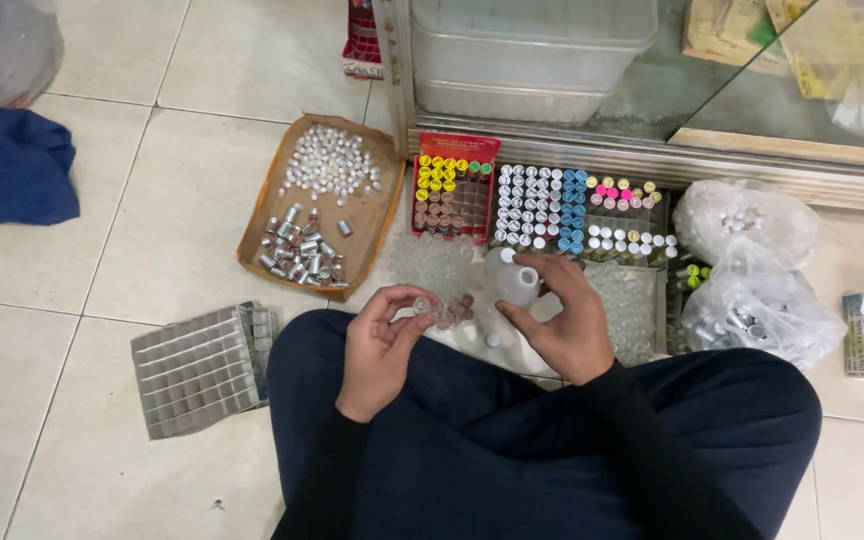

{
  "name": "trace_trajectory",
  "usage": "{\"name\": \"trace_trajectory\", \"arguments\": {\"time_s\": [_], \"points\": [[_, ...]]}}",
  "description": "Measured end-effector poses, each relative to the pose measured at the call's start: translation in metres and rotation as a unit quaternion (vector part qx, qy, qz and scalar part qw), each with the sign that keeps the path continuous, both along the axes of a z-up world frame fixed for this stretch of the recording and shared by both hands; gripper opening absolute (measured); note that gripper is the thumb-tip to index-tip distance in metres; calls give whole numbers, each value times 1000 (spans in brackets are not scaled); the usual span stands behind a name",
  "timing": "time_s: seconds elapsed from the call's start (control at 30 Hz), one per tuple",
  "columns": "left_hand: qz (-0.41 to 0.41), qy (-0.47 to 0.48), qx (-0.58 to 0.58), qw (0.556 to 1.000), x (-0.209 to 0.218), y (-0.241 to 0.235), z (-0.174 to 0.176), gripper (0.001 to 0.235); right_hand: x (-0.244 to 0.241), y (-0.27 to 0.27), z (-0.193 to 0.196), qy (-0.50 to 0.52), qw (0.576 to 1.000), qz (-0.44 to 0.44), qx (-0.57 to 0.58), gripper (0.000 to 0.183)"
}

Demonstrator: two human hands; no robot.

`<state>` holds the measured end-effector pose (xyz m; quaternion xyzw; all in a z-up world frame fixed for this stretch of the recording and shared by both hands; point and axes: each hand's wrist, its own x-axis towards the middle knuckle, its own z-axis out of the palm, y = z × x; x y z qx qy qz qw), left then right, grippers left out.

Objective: The person fills small vials with liquid from a plastic bottle, fits plastic caps onto them, and then slides the vials into silver metal housings while sitting on a tiled floor.

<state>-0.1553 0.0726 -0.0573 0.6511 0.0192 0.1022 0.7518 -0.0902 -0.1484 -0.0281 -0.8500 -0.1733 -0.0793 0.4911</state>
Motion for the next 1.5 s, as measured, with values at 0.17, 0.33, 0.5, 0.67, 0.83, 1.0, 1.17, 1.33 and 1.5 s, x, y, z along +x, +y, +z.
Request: {"name": "trace_trajectory", "arguments": {"time_s": [0.17,0.33,0.5,0.67,0.83,1.0,1.17,1.33,1.5], "points": [[18,5,-21,1000,-2,4,-19,22,-4,3,-20,35,998,3,-60,51],[15,7,-24,1000,1,4,-34,23,0,-1,-44,80,988,-3,-134,50],[16,17,-23,999,2,4,-42,22,3,-4,-65,82,981,1,-173,49],[9,21,-4,1000,3,3,-45,22,8,-4,-97,71,972,19,-222,52],[5,22,2,1000,4,4,-48,22,11,1,-100,69,972,18,-224,52],[1,25,8,1000,4,3,-45,21,10,3,-91,75,971,26,-226,53],[2,30,23,999,3,3,-47,20,9,-1,-69,122,948,46,-290,71],[-1,33,33,999,2,4,-46,19,20,-37,12,220,948,32,-227,53],[-6,60,27,998,5,2,-37,22,85,-142,44,124,981,-104,-110,36]]}}
